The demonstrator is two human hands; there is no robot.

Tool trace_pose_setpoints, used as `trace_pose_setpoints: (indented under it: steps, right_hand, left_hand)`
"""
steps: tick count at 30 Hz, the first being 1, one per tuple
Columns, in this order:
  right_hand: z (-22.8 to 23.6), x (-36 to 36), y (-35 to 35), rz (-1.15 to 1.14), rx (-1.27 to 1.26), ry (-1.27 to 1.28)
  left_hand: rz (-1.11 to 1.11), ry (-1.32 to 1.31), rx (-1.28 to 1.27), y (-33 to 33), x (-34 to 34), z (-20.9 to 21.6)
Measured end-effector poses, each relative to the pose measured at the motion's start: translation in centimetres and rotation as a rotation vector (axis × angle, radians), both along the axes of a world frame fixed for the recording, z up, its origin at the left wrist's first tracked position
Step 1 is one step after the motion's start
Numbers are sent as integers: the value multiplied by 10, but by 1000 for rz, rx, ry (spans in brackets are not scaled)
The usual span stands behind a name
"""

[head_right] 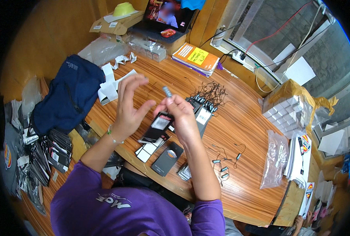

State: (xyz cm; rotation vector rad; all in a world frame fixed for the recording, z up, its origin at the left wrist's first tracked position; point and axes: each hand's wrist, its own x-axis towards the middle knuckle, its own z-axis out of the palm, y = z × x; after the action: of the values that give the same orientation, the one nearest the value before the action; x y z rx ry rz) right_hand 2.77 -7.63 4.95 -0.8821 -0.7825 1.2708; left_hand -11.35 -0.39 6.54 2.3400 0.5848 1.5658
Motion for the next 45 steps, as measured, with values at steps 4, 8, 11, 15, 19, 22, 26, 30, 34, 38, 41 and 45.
trace_pose_setpoints:
  steps: [4, 8, 11, 15, 19, 22, 26, 30, 34, 38, 41, 45]
  right_hand:
    - [-8, 7, 3, -3, 75, 319]
    - [-9, 8, 1, -149, 7, 156]
    - [-7, 27, 2, -268, -11, -10]
    - [-8, 69, 0, -347, 104, -47]
    - [18, 118, -22, -455, 44, -261]
    - [27, 155, -7, -304, -2, -169]
    - [18, 190, 12, -309, -137, -101]
    - [-16, 209, 42, -295, -333, -178]
    - [-61, 226, 66, -219, -427, -272]
    - [-81, 243, 83, -231, -534, -352]
    - [-110, 270, 92, -315, -496, -602]
    - [-50, 230, 61, -519, -511, -919]
  left_hand:
    - [-411, 88, -488, -15, 9, -25]
    - [-463, 73, -620, -9, 22, -34]
    - [-509, 238, -792, -9, 24, -38]
    - [-619, 350, -870, 2, 40, -56]
    - [-742, 308, -1052, 1, 78, -41]
    - [-759, 334, -1059, 11, 105, -52]
    - [-650, 499, -908, 14, 132, -61]
    - [-364, 595, -262, 5, 134, -57]
    - [-285, 499, -278, -9, 99, -36]
    - [-216, 513, -355, -21, 30, -33]
    - [-233, 549, -467, -31, -5, -41]
    - [-358, 751, -401, -53, -29, -36]
